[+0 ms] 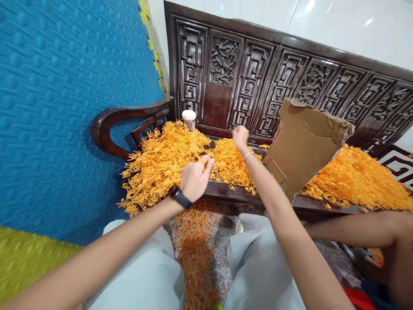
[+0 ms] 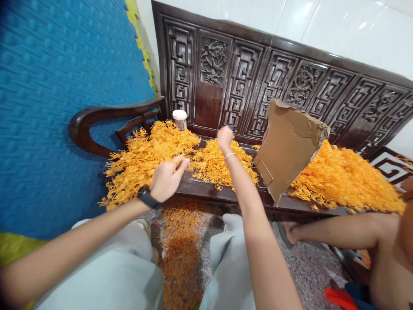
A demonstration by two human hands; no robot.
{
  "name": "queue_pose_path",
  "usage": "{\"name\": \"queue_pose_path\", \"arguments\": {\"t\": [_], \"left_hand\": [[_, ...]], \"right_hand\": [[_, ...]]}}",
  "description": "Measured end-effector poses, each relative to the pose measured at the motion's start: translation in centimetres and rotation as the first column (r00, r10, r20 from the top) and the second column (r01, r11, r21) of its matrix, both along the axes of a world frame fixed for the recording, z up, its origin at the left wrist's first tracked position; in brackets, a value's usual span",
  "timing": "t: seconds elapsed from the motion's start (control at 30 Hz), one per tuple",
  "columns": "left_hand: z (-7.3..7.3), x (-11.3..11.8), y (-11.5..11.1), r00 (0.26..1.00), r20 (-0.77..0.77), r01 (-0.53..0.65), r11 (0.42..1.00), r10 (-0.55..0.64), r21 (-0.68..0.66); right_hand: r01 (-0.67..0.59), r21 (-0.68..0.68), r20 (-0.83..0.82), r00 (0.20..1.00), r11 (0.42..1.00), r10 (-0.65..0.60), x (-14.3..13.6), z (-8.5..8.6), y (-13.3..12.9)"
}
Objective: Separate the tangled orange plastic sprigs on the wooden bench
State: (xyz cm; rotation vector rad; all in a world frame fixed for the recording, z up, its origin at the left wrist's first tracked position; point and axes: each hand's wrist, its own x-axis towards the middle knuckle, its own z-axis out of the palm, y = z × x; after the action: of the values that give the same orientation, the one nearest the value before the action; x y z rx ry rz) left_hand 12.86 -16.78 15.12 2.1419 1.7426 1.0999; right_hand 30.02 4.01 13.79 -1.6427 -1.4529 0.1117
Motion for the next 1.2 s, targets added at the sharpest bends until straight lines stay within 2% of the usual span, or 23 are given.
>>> {"name": "queue_pose_path", "arguments": {"t": [0.03, 0.07, 0.13, 0.2, 0.27, 0.4, 0.53, 0.67, 0.77, 0.87, 1.03, 1.1, 1.2], "left_hand": [[0.4, -0.1, -1.1, 0.999, 0.019, 0.042, 0.999, -0.042, 0.025], [0.7, -0.4, -2.0, 0.995, 0.045, 0.087, 0.996, -0.088, 0.037], [1.2, -1.2, -3.3, 0.985, 0.090, 0.142, 0.988, -0.147, 0.057], [1.4, -2.6, -3.6, 0.979, 0.124, 0.157, 0.985, -0.164, 0.069], [1.0, -4.3, -3.1, 0.972, 0.139, 0.179, 0.979, -0.192, 0.102], [-0.1, -7.4, -1.7, 0.983, -0.005, 0.181, 0.960, -0.184, 0.212], [-0.9, -8.9, -1.3, 0.961, -0.191, 0.249, 0.931, -0.201, 0.269], [-1.6, -9.3, -1.2, 0.904, -0.364, 0.344, 0.889, -0.226, 0.303], [-2.1, -9.5, -1.1, 0.873, -0.439, 0.368, 0.876, -0.211, 0.312], [-2.2, -9.7, -1.0, 0.863, -0.462, 0.364, 0.884, -0.202, 0.294], [-2.3, -9.8, -0.6, 0.852, -0.477, 0.377, 0.885, -0.216, 0.272], [-2.4, -9.7, -0.4, 0.826, -0.522, 0.400, 0.873, -0.211, 0.279], [-2.5, -9.2, 0.0, 0.770, -0.610, 0.451, 0.836, -0.187, 0.313]], "right_hand": [[0.073, 0.001, -0.117, 0.990, 0.997, -0.073, 1.9, -0.3, 0.4], [0.073, 0.007, -0.216, 0.974, 0.997, -0.070, 3.8, -0.7, 0.7], [0.062, -0.011, -0.275, 0.959, 0.998, -0.062, 7.1, -1.8, 0.9], [0.012, -0.036, -0.315, 0.949, 0.999, -0.023, 9.2, -2.8, 0.7], [-0.045, -0.067, -0.354, 0.935, 0.997, 0.018, 10.0, -3.6, 0.3], [-0.126, -0.107, -0.429, 0.901, 0.986, 0.069, 9.6, -4.1, 0.2], [-0.162, -0.119, -0.468, 0.879, 0.980, 0.089, 8.8, -3.9, 0.9], [-0.178, -0.124, -0.479, 0.872, 0.976, 0.098, 7.9, -4.4, 1.4], [-0.144, -0.108, -0.479, 0.875, 0.984, 0.075, 7.3, -4.9, 1.7], [-0.095, -0.090, -0.477, 0.878, 0.991, 0.041, 7.3, -5.2, 1.9], [-0.081, -0.082, -0.465, 0.885, 0.993, 0.034, 7.7, -5.1, 2.1], [-0.088, -0.087, -0.457, 0.889, 0.992, 0.039, 7.6, -5.0, 1.9], [-0.165, -0.118, -0.455, 0.886, 0.979, 0.094, 7.0, -4.8, 1.3]]}}
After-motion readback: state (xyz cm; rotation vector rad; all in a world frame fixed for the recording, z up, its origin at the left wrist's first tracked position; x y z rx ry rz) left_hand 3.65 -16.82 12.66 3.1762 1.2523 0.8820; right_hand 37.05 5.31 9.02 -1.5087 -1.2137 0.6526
